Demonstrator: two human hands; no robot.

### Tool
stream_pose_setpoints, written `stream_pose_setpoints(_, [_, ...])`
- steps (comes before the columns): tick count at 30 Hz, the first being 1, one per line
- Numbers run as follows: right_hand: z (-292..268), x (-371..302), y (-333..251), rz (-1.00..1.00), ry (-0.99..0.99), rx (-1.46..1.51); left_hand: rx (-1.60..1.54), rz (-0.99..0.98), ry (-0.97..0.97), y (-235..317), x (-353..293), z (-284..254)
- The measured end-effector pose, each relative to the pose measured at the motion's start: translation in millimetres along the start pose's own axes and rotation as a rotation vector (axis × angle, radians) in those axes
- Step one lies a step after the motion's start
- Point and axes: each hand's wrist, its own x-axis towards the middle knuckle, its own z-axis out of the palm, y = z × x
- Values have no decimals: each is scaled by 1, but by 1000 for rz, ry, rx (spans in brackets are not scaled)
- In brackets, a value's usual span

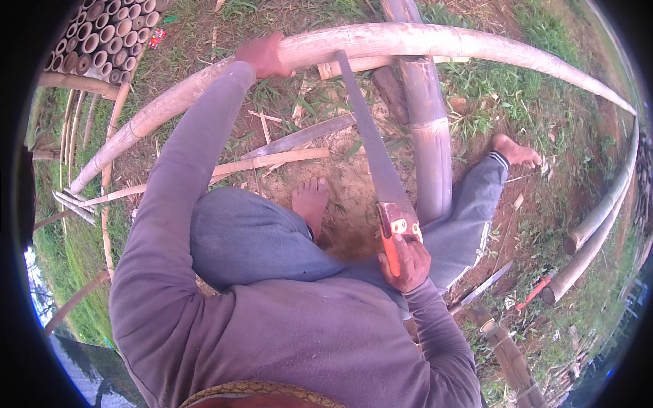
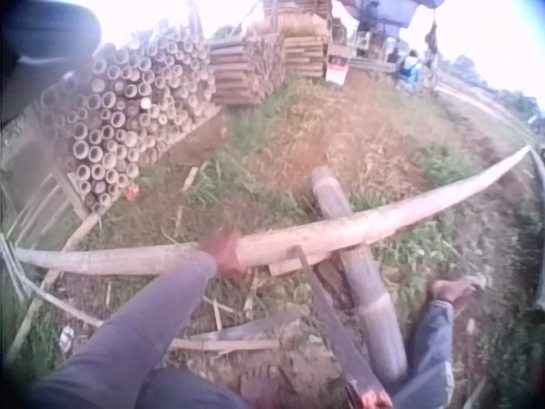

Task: The person sits on the ground and uses a hand saw to cut long bamboo poles into shorter sections. They position the bamboo on a makeshift support, saw through it, and then move the cut pieces aside.

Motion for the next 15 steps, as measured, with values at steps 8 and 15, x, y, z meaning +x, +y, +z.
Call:
stream_pose_setpoints(8, [27, -11, 4, -30, -304, 35, -1, 24, 18, -1, 6, 7])
stream_pose_setpoints(15, [18, 16, 16, -211, -364, 98, -1, 24, 59, -4, 4, 7])
